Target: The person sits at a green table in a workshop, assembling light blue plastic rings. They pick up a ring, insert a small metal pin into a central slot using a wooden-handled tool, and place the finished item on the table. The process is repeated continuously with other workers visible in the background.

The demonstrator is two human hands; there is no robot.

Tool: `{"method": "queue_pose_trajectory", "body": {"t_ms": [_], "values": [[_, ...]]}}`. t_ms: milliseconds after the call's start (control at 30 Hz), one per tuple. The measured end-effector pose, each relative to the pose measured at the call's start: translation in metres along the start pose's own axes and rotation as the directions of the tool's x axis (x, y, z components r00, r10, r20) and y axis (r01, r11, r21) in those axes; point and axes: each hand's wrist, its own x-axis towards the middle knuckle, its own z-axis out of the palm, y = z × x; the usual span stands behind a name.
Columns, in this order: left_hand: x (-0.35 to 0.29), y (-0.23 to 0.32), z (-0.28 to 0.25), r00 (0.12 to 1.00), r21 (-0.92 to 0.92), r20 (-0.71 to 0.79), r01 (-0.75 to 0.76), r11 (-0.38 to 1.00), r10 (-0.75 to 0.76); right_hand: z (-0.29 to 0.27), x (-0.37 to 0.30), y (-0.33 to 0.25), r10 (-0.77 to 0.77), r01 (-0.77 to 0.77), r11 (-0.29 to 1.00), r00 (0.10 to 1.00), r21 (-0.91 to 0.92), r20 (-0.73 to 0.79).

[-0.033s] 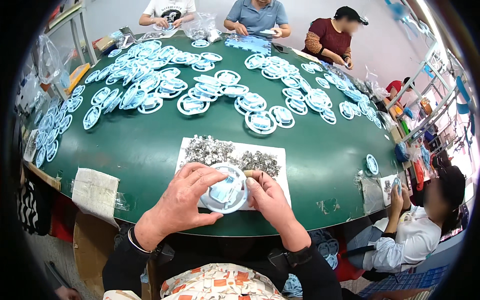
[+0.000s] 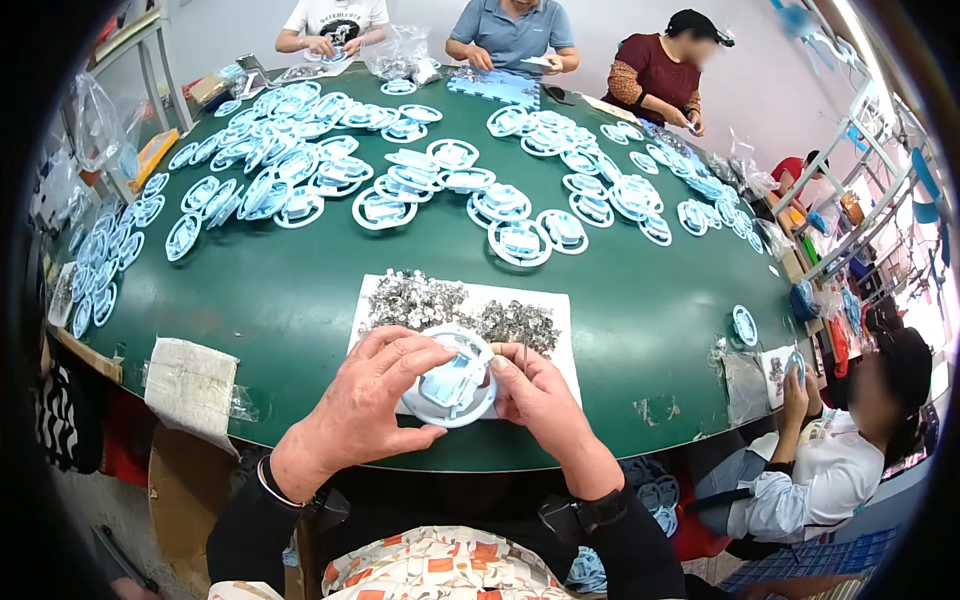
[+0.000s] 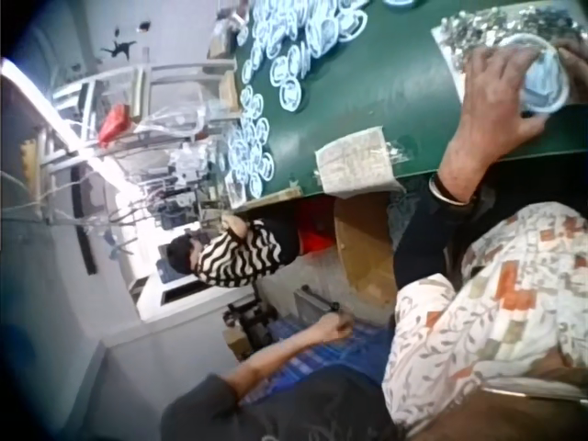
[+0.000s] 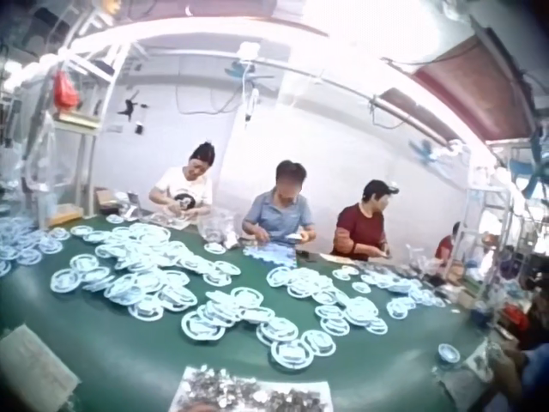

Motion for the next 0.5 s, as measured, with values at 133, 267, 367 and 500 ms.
{"method": "queue_pose_trajectory", "body": {"t_ms": [133, 267, 367, 500], "values": [[0.001, 0.006, 0.007, 1.0, -0.028, -0.001, -0.024, 0.999, 0.024, -0.019, -0.006, 0.003, 0.005, -0.013, 0.998, 0.992, 0.064, 0.126], [-0.014, 0.018, 0.011, 0.961, -0.411, 0.041, 0.266, 0.872, -0.273, -0.036, -0.024, 0.002, 0.015, -0.016, 1.0, 0.993, 0.009, 0.114], [-0.029, 0.02, 0.032, 0.861, -0.703, 0.225, 0.467, 0.537, -0.456, -0.044, -0.04, 0.002, 0.054, -0.036, 0.993, 0.986, -0.116, 0.159], [-0.034, 0.022, 0.057, 0.787, -0.776, 0.403, 0.564, 0.281, -0.467, -0.048, -0.049, 0.009, 0.113, -0.072, 0.982, 0.964, -0.176, 0.239]]}}
